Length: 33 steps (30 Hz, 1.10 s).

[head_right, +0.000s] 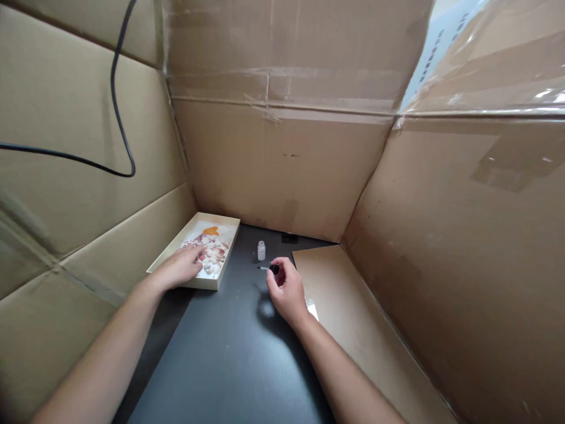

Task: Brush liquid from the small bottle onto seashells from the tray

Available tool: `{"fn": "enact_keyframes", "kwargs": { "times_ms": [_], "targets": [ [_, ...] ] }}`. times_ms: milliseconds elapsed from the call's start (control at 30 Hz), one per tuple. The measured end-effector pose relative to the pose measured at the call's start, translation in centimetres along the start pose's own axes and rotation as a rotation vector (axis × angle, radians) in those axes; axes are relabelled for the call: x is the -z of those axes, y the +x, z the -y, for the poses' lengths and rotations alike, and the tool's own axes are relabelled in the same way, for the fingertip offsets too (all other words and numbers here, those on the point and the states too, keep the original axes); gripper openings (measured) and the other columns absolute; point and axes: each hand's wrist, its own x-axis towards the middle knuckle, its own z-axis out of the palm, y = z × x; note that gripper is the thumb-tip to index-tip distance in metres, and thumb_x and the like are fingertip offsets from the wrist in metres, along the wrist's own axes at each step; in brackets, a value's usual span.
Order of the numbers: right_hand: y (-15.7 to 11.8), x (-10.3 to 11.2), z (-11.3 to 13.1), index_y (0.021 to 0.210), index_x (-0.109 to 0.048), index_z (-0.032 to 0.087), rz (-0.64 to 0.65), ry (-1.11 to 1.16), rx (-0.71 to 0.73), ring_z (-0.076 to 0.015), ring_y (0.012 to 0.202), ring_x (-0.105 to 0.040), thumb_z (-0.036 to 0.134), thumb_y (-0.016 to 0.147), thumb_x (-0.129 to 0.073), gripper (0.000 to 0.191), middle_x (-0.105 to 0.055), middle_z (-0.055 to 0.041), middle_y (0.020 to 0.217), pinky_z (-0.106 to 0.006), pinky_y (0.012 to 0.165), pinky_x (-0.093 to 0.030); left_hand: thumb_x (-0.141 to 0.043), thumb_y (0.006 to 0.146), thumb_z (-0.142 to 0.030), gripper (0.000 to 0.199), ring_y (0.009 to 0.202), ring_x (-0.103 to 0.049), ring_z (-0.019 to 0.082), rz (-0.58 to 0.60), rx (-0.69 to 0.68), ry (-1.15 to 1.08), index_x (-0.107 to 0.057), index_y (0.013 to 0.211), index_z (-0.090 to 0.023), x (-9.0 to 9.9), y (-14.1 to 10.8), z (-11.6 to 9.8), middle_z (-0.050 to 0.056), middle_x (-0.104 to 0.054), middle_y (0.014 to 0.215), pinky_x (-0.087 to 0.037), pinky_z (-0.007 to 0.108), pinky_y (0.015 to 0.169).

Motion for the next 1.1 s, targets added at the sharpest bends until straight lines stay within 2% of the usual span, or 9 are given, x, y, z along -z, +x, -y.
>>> {"fn": "enact_keyframes", "kwargs": {
  "times_ms": [67,133,233,333,467,667,900,1000,1100],
  "targets": [
    [0.0,0.0,0.0,0.095,-0.052,0.020,0.000,-0.008,0.000,-0.0121,0.060,-0.047,0.028,0.084,-0.054,0.013,-0.050,0.0028,0.070,-0.023,0.056,-0.041,-0.044,0.074,-0.016,0.028,0.113,-0.050,0.029,-0.016,-0.017,0.041,-0.059,0.097,-0.021,-0.4,0.3,-0.1,0.012,-0.058,0.116,-0.040,0.037,0.092],
    [0.0,0.0,-0.1,0.095,-0.052,0.020,-0.001,-0.013,0.003,-0.0123,0.060,-0.047,0.028,0.084,-0.054,0.014,-0.050,0.0025,0.071,-0.023,0.056,-0.041,-0.045,0.073,-0.015,0.032,0.115,-0.050,0.029,0.051,-0.069,0.025,-0.062,0.099,-0.024,-0.6,0.8,-0.3,0.010,-0.059,0.118,-0.039,0.037,0.093],
    [0.0,0.0,-0.1,0.094,-0.052,0.020,0.000,-0.016,0.007,-0.0126,0.060,-0.048,0.028,0.084,-0.054,0.014,-0.051,0.0021,0.071,-0.023,0.056,-0.041,-0.048,0.068,-0.014,0.034,0.099,-0.058,0.023,0.240,-0.111,-0.054,-0.066,0.095,-0.025,-0.5,1.7,-0.6,0.004,-0.066,0.106,-0.043,0.029,0.080],
    [0.0,0.0,-0.1,0.095,-0.052,0.020,0.001,-0.014,0.004,-0.0125,0.060,-0.048,0.028,0.084,-0.054,0.014,-0.050,0.0024,0.070,-0.023,0.055,-0.041,-0.049,0.063,-0.014,0.028,0.079,-0.060,0.019,0.296,-0.066,-0.073,-0.066,0.085,-0.021,-0.2,2.3,-0.8,0.003,-0.067,0.085,-0.039,0.025,0.065],
    [0.0,0.0,-0.1,0.094,-0.052,0.020,0.003,-0.018,0.000,-0.0123,0.060,-0.047,0.028,0.084,-0.054,0.013,-0.050,0.0024,0.070,-0.023,0.055,-0.041,-0.047,0.071,-0.023,0.011,0.069,-0.056,0.018,0.206,-0.049,-0.097,-0.057,0.071,-0.018,0.3,2.3,-0.9,0.002,-0.063,0.071,-0.033,0.026,0.059],
    [0.1,0.0,-0.1,0.094,-0.052,0.020,0.007,-0.017,-0.007,-0.0122,0.059,-0.048,0.028,0.084,-0.054,0.013,-0.051,0.0024,0.071,-0.023,0.055,-0.041,-0.048,0.071,-0.025,0.008,0.068,-0.055,0.016,0.171,-0.065,-0.147,-0.053,0.073,-0.019,0.6,2.0,-0.6,0.000,-0.060,0.070,-0.032,0.024,0.057],
    [0.0,0.1,0.0,0.095,-0.051,0.020,-0.017,0.012,-0.030,-0.0118,0.059,-0.049,0.029,0.084,-0.054,0.015,-0.052,0.0018,0.073,-0.022,0.054,-0.042,-0.047,0.073,-0.024,0.026,0.082,-0.060,0.019,0.130,-0.092,-0.259,-0.062,0.095,-0.020,1.6,1.4,-0.2,0.004,-0.066,0.092,-0.040,0.025,0.068],
    [0.6,0.2,0.0,0.095,-0.051,0.020,-0.049,0.023,-0.033,-0.0117,0.059,-0.049,0.030,0.085,-0.055,0.015,-0.053,0.0014,0.075,-0.022,0.054,-0.042,-0.042,0.076,-0.023,0.028,0.089,-0.060,0.018,0.046,-0.181,-0.412,-0.062,0.096,-0.020,2.1,0.5,-2.1,0.004,-0.066,0.100,-0.043,0.026,0.074],
    [2.3,0.5,0.2,0.097,-0.053,0.020,-0.094,0.000,-0.005,-0.0117,0.059,-0.050,0.032,0.085,-0.055,0.018,-0.053,0.0008,0.076,-0.022,0.053,-0.042,-0.037,0.079,-0.021,0.025,0.080,-0.060,0.018,-0.032,-0.200,-0.545,-0.058,0.092,-0.020,1.3,-0.4,-6.0,0.002,-0.065,0.086,-0.044,0.026,0.070]
  ]
}}
